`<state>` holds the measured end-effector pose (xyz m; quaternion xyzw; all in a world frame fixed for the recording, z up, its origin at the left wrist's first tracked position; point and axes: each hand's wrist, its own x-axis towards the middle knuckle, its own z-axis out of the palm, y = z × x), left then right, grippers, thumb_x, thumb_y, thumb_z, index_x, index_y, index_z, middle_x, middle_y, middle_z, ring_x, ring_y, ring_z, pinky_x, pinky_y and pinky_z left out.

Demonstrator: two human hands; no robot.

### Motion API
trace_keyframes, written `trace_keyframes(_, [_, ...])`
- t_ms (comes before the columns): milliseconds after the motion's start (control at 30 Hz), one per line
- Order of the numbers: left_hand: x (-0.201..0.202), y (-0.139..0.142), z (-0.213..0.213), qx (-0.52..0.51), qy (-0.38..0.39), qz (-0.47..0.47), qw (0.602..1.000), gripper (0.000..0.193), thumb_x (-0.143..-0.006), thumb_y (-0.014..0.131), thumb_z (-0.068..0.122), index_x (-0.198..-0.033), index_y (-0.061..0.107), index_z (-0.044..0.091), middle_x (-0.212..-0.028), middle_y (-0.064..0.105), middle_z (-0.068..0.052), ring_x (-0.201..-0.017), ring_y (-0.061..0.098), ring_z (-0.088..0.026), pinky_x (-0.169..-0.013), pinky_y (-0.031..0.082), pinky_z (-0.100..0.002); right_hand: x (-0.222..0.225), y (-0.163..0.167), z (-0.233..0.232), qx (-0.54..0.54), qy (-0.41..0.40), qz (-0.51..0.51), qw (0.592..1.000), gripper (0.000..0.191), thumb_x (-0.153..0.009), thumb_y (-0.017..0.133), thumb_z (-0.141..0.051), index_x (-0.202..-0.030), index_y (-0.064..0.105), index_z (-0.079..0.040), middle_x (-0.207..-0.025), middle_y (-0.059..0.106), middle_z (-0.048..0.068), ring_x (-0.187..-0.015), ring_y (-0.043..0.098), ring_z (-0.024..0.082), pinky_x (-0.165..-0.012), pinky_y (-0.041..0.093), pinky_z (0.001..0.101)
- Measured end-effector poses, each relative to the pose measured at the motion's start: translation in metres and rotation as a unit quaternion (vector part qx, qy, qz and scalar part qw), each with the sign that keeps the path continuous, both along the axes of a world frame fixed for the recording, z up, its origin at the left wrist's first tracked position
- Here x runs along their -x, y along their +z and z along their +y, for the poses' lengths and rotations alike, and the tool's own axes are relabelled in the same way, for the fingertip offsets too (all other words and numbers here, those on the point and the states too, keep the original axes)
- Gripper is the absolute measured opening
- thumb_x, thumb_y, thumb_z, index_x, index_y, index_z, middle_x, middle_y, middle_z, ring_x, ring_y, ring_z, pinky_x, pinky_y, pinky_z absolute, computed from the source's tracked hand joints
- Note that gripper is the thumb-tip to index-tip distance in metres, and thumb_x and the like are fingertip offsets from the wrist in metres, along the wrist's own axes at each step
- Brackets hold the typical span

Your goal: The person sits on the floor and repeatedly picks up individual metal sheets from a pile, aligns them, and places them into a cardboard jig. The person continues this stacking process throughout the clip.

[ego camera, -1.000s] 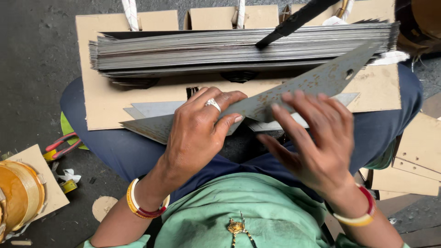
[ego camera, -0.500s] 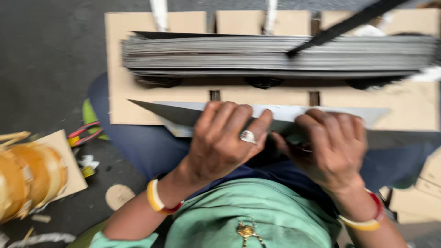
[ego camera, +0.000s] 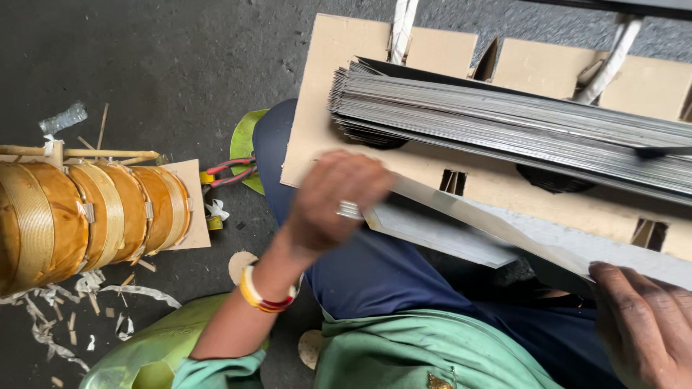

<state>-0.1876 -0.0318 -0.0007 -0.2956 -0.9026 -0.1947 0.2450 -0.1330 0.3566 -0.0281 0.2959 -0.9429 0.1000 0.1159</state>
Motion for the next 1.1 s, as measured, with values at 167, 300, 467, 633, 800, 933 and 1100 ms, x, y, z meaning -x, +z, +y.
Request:
trace_keyframes(167, [0.022, 0.018, -0.044, -0.054, 0.040, 0.069, 0.995, 0.021, -0.090, 0.079, -0.007, -0.103, 0.067, 0.004, -0.099, 0.069, -0.008, -0.097, 0.067, -0.026, -0.087, 0.052, -0.041, 0.016, 0.006, -0.026, 0.006, 0.014, 0.087, 0.996, 0.030, -0.096, 0.078, -0.005, -0.123, 0.072, 0.006, -0.107, 0.074, 0.020, -0.098, 0.071, 0.029, -0.087, 0.056, 0.0358])
trace_keyframes(300, [0.034, 0.029, -0.036, -0.037, 0.099, 0.100, 0.989, 0.022, -0.091, 0.082, -0.008, -0.100, 0.068, 0.006, -0.096, 0.067, -0.004, -0.093, 0.063, -0.024, -0.077, 0.050, -0.037, 0.033, 0.012, -0.044, 0.036, -0.014, 0.090, 0.995, 0.033, -0.098, 0.078, -0.012, -0.123, 0.070, 0.008, -0.108, 0.071, 0.020, -0.099, 0.070, 0.030, -0.086, 0.056, 0.0346])
trace_keyframes(467, [0.030, 0.039, -0.033, -0.015, 0.130, 0.076, 0.988, 0.020, -0.091, 0.086, -0.005, -0.097, 0.069, 0.005, -0.091, 0.062, -0.006, -0.085, 0.056, -0.024, -0.066, 0.044, -0.036, 0.034, 0.016, -0.053, 0.063, -0.051, 0.051, 0.995, 0.024, -0.109, 0.059, 0.006, -0.132, 0.065, 0.004, -0.118, 0.069, 0.017, -0.103, 0.067, 0.026, -0.092, 0.052, 0.0294])
trace_keyframes(633, [0.028, 0.033, -0.038, 0.006, 0.103, 0.123, 0.987, 0.020, -0.092, 0.086, -0.005, -0.101, 0.073, 0.006, -0.091, 0.059, -0.002, -0.089, 0.057, -0.022, -0.067, 0.046, -0.036, 0.046, 0.023, -0.057, 0.005, -0.009, 0.122, 0.993, 0.027, -0.095, 0.070, 0.007, -0.122, 0.072, 0.006, -0.105, 0.072, 0.019, -0.092, 0.071, 0.030, -0.084, 0.056, 0.0350])
trace_keyframes(800, [0.028, 0.031, -0.032, -0.017, 0.120, 0.121, 0.985, 0.022, -0.088, 0.085, -0.002, -0.106, 0.075, 0.007, -0.091, 0.062, -0.004, -0.092, 0.060, -0.024, -0.080, 0.046, -0.039, 0.048, 0.034, -0.067, 0.062, -0.041, 0.084, 0.994, 0.019, -0.104, 0.072, 0.012, -0.122, 0.072, 0.007, -0.107, 0.071, 0.020, -0.090, 0.070, 0.028, -0.080, 0.055, 0.0331])
trace_keyframes(933, [0.023, 0.034, -0.033, -0.042, 0.158, 0.088, 0.983, 0.021, -0.088, 0.090, -0.001, -0.102, 0.078, 0.009, -0.087, 0.063, -0.002, -0.086, 0.057, -0.023, -0.081, 0.042, -0.040, 0.050, 0.043, -0.065, 0.107, -0.046, 0.074, 0.990, 0.019, -0.106, 0.072, 0.012, -0.124, 0.066, 0.012, -0.111, 0.066, 0.023, -0.099, 0.070, 0.031, -0.085, 0.058, 0.0328])
trace_keyframes(1100, [0.009, 0.020, -0.026, -0.065, 0.176, 0.065, 0.980, 0.024, -0.086, 0.089, -0.005, -0.097, 0.071, 0.008, -0.095, 0.064, -0.006, -0.093, 0.059, -0.024, -0.080, 0.044, -0.036, 0.054, 0.041, -0.052, 0.111, -0.043, 0.117, 0.986, 0.020, -0.105, 0.075, 0.008, -0.123, 0.065, 0.007, -0.113, 0.066, 0.017, -0.100, 0.065, 0.028, -0.089, 0.051, 0.0342])
